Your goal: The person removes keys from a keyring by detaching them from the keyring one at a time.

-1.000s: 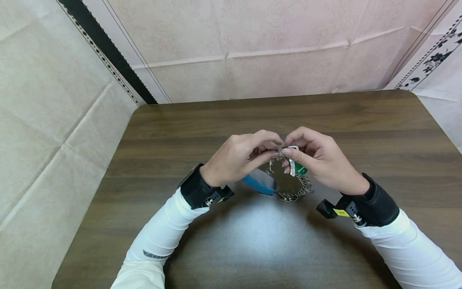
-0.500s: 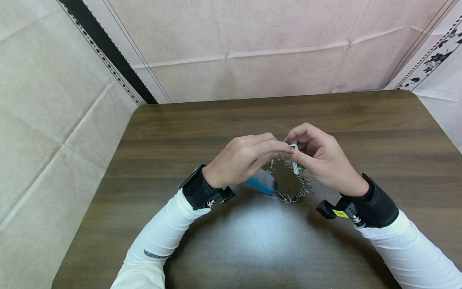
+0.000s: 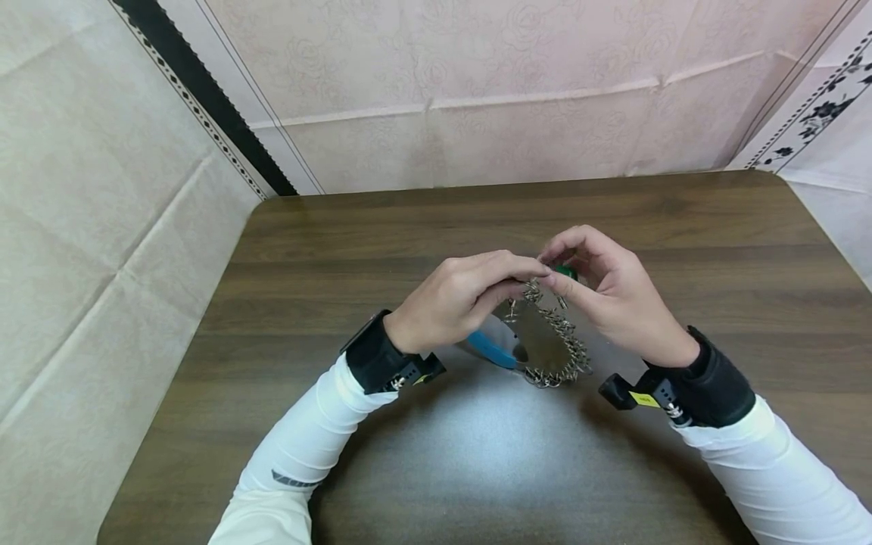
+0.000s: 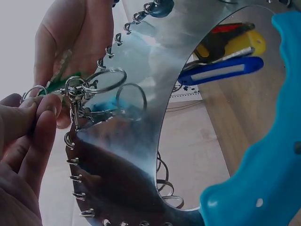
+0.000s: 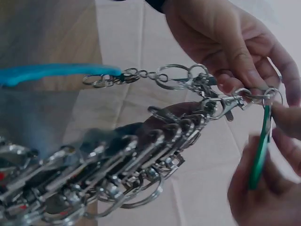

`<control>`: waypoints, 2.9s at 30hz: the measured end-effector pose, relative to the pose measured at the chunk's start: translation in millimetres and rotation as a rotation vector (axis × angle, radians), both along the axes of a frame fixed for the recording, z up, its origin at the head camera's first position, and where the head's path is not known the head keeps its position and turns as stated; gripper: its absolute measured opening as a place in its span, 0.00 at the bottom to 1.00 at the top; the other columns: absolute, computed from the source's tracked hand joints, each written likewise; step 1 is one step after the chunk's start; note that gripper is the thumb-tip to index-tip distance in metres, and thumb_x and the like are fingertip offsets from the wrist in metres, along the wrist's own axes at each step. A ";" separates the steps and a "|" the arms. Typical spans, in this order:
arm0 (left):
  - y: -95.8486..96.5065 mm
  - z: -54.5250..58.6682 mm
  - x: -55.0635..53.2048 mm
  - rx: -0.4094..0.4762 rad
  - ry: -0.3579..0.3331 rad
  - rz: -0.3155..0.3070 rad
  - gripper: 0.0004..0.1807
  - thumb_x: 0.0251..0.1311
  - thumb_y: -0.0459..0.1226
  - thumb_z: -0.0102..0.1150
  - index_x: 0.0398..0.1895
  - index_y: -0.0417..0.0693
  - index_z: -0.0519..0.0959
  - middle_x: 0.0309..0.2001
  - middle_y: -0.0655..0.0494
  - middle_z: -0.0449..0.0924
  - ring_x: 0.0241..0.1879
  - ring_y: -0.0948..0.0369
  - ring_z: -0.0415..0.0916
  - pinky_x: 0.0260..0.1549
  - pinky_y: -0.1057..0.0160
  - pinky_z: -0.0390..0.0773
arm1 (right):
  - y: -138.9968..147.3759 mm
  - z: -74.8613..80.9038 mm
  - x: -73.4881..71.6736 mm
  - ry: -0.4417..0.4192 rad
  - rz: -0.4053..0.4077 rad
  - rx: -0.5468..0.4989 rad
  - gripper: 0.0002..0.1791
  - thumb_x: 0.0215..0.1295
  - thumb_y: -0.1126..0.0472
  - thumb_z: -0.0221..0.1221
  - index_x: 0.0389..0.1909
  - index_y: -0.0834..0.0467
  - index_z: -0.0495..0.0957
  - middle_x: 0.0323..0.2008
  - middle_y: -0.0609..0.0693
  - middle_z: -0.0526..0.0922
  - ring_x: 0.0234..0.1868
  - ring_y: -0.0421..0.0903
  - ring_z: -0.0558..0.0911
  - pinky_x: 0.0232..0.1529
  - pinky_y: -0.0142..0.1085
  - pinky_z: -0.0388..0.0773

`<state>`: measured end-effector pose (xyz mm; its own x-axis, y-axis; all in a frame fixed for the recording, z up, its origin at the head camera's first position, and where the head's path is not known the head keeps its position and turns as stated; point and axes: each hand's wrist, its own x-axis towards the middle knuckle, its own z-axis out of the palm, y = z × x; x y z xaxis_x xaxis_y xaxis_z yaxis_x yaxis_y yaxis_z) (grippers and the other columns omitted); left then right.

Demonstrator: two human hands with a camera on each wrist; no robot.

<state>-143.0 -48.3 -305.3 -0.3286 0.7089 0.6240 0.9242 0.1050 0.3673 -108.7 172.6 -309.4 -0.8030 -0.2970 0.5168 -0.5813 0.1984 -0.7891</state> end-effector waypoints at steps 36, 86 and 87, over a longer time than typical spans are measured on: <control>-1.2 -1.2 -0.5 0.061 0.010 0.094 0.08 0.70 0.29 0.58 0.48 0.38 0.82 0.39 0.52 0.83 0.38 0.66 0.78 0.42 0.75 0.78 | -7.1 -10.4 1.2 0.012 -0.035 0.161 0.07 0.66 0.75 0.62 0.42 0.64 0.80 0.32 0.55 0.86 0.30 0.39 0.83 0.29 0.25 0.77; -4.4 8.1 -1.2 -0.052 -0.102 0.117 0.07 0.74 0.33 0.52 0.47 0.39 0.78 0.45 0.51 0.76 0.44 0.64 0.74 0.46 0.73 0.76 | -14.7 -15.6 3.1 0.080 0.088 0.022 0.04 0.75 0.74 0.49 0.39 0.73 0.69 0.28 0.56 0.82 0.28 0.39 0.82 0.31 0.27 0.81; -4.6 8.0 -1.1 -0.050 -0.097 0.117 0.07 0.74 0.33 0.52 0.47 0.39 0.79 0.44 0.51 0.76 0.44 0.64 0.74 0.46 0.73 0.76 | -14.8 -15.5 3.2 0.080 0.088 0.023 0.03 0.75 0.74 0.49 0.39 0.73 0.69 0.28 0.55 0.82 0.28 0.39 0.82 0.31 0.27 0.81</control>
